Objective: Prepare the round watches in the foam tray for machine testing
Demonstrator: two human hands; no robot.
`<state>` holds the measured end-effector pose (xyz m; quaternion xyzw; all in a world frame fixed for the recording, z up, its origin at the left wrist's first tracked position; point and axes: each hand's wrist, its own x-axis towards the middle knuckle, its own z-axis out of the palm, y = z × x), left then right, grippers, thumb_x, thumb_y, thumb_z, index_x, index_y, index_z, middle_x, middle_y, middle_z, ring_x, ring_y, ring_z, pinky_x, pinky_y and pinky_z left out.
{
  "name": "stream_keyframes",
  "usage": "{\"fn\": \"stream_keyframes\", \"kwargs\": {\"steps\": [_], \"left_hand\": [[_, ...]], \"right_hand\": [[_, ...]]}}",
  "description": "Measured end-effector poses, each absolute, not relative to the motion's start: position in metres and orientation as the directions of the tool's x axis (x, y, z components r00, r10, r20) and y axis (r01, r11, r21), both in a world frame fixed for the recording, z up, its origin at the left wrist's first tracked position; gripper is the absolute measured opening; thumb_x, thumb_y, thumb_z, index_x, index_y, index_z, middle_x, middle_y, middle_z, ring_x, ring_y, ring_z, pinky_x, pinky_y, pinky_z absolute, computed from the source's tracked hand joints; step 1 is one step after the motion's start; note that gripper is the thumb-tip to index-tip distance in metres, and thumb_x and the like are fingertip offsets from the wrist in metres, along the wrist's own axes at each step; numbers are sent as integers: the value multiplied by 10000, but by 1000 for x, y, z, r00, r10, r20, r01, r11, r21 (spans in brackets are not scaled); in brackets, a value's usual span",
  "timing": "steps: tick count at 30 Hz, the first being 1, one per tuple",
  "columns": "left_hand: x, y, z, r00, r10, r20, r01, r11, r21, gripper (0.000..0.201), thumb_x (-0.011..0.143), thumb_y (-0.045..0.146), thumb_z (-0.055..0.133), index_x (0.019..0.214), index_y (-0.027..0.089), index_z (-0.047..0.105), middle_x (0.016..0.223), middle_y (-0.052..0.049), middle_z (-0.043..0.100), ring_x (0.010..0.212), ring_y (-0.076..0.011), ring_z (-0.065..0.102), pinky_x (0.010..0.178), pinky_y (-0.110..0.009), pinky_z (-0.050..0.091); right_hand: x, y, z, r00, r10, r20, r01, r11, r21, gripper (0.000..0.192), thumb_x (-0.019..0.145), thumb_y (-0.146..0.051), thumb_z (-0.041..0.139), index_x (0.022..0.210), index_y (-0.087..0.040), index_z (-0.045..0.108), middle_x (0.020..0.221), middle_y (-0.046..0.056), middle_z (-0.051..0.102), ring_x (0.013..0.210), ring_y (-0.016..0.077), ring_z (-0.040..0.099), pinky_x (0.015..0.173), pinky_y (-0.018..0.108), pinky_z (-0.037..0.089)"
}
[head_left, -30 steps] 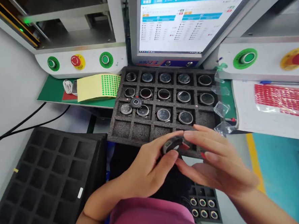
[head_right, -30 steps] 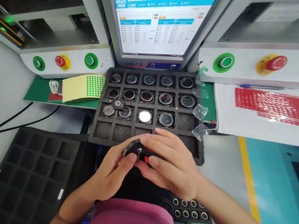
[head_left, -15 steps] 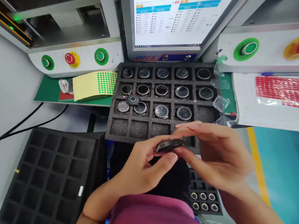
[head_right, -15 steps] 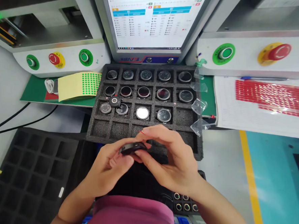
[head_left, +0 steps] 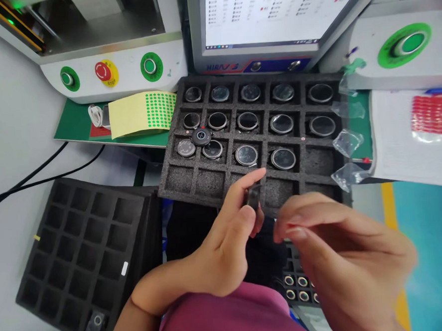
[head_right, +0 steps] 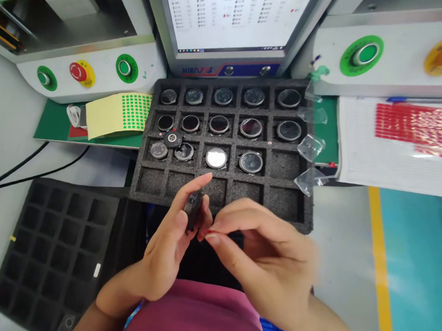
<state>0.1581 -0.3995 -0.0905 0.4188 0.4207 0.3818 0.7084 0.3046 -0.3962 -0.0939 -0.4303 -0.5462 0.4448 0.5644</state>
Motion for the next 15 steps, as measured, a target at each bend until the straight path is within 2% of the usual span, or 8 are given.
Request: {"fn": "stream_keyframes", "kwargs": {"steps": [2, 5, 9, 12, 15], "left_hand": [[161, -401, -89, 340, 892, -297, -150, 363, 920, 538, 1031, 497, 335, 1510, 256, 380, 1094, -65, 555, 916, -177, 514, 891, -347, 471], [163, -404, -88, 360, 888, -285, -166, 362, 917, 565, 1021, 506, 345, 1511, 224, 372, 1095, -74, 561, 863, -174, 520, 822, -344, 506], [162, -404, -88, 341, 901, -270, -150, 336, 930, 559, 1017, 501, 357, 1506, 233, 397, 1195, -89, 556, 910, -190, 541, 899, -380, 513], [161, -402, -87, 366, 893, -263, -111, 323, 940, 578, 1025, 500, 312, 1524, 215, 372, 1253, -106, 543, 1037, -234, 547, 1000, -429, 478], [159, -401, -86, 377, 890, -257, -65, 303, 951, 570, 1030, 482, 294, 1532, 219, 358, 1230, -107, 563, 1095, -266, 536, 1027, -462, 458]], "right_hand": [[300, -400, -94, -52, 992, 112, -148, 103, -984, 130, 859, -83, 681, 851, -212, 693, 714, -13, 654, 612, 116, 628, 527, 217, 547], [296, -402, -98, -76, 997, 17, -280, -5, -960, 98, 897, -149, 666, 820, -207, 685, 701, -19, 651, 610, 97, 629, 554, 179, 559], [298, -400, -99, -90, 996, 4, -313, -24, -949, 119, 905, -197, 676, 787, -200, 659, 690, -8, 656, 660, 110, 644, 625, 188, 584], [299, -399, -97, -122, 992, 31, -303, -8, -953, 143, 914, -188, 653, 772, -201, 647, 692, 3, 645, 630, 117, 640, 589, 199, 584], [298, -399, -95, -124, 992, 23, -325, -19, -945, 156, 906, -163, 639, 756, -206, 648, 674, 6, 632, 606, 121, 633, 556, 205, 580]]}}
